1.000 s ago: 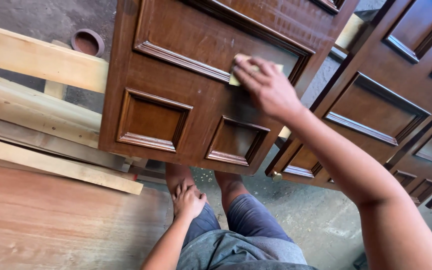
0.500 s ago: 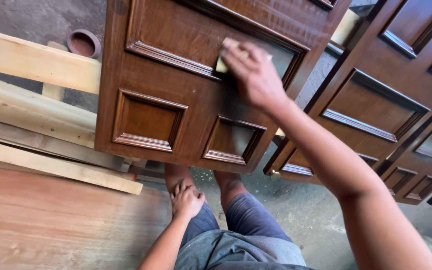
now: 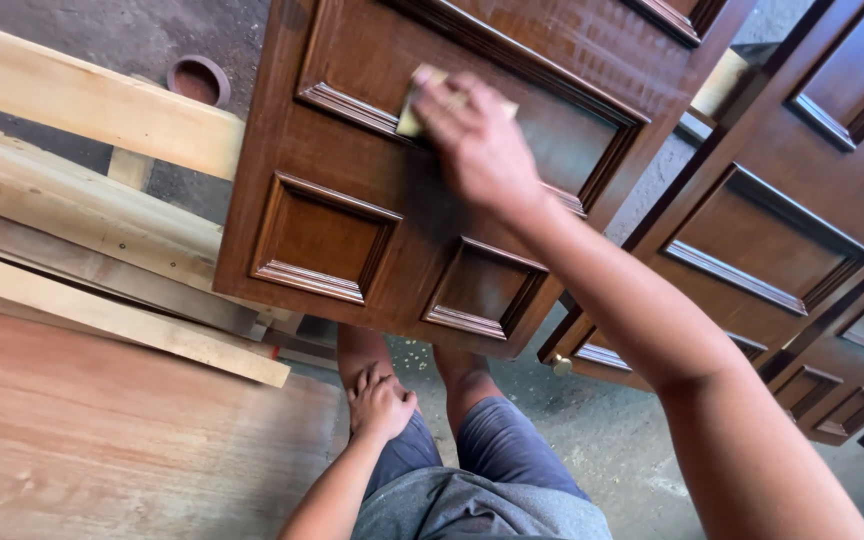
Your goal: Sanding the surfaces of multiple wooden doors using sandpaper to prepare them for finishing.
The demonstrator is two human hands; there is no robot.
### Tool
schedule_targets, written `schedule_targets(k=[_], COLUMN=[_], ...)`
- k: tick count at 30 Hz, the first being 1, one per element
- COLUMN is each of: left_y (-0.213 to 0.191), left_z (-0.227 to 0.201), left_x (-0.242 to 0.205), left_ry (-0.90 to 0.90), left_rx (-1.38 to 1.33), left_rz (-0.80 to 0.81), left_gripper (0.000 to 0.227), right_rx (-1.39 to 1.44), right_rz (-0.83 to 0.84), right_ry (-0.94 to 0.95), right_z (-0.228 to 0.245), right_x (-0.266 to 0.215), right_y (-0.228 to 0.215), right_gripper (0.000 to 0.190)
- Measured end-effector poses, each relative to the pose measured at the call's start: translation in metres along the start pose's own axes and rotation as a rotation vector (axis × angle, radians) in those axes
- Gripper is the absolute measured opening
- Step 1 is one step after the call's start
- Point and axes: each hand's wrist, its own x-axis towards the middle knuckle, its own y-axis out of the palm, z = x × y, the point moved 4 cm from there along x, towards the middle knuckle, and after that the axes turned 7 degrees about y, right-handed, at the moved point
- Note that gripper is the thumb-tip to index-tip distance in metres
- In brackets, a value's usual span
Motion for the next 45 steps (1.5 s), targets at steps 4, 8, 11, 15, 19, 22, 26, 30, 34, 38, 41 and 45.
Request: schedule_targets(k=[4, 8, 11, 15, 19, 22, 26, 30, 34, 38, 41, 45], left_y=[-0.001, -0.001, 0.001, 0.007, 0.000, -0.002, 0.009, 0.002, 0.007, 0.005, 0.005, 0.008], left_z=[-0.001, 0.001, 0.002, 0.011, 0.011, 0.012, 0.017, 0.016, 0.022, 0.027, 0.029, 0.034], left_x=[-0.002, 0.000, 0.001, 0.003, -0.002, -0.002, -0.003, -0.001, -0.002, 0.004, 0.008, 0.013], left_ry=[-0.008, 0.006, 0.008, -0.010, -0.017, 0.000, 0.003, 0.007, 0.017, 0.034, 0.054, 0.028], left_rx=[-0.026, -0.004, -0.003, -0.044, -0.072, -0.065, -0.077, -0.078, -0.099, -0.120, -0.107, -0.042], left_rz=[-0.026, -0.054, -0.056, -0.102, -0.070, -0.061, -0.077, -0.091, -0.106, -0.154, -0.194, -0.199], left_gripper=[0.054, 0.055, 0.055, 0.053, 0.051, 0.052, 0.052, 0.051, 0.052, 0.046, 0.043, 0.050], right_rx=[-0.024, -0.189, -0.147, -0.178, -0.169, -0.201, -0.159, -0.165, -0.081, 0.004, 0.019, -0.002], right_rz=[-0.018, 0.032, 0.058, 0.062, 0.022, -0.018, -0.019, 0.019, -0.122, -0.053, -0.073, -0.273], right_ry=[-0.006, 0.062, 0.044, 0.036, 0.063, 0.056, 0.037, -0.029, 0.091, 0.083, 0.169, 0.138], right_z=[0.012, 0.024, 0.031, 0.036, 0.027, 0.031, 0.037, 0.048, 0.022, 0.020, -0.001, 0.021], right_x=[0.041, 0.062, 0.079, 0.080, 0.089, 0.088, 0.090, 0.066, 0.058, 0.020, 0.007, -0.021], right_y=[-0.004, 0.009, 0.000, 0.010, 0.008, 0.007, -0.001, 0.015, -0.009, -0.009, -0.018, -0.021], right_gripper=[0.045, 0.047, 0.046, 0.047, 0.045, 0.043, 0.040, 0.045, 0.038, 0.052, 0.053, 0.035])
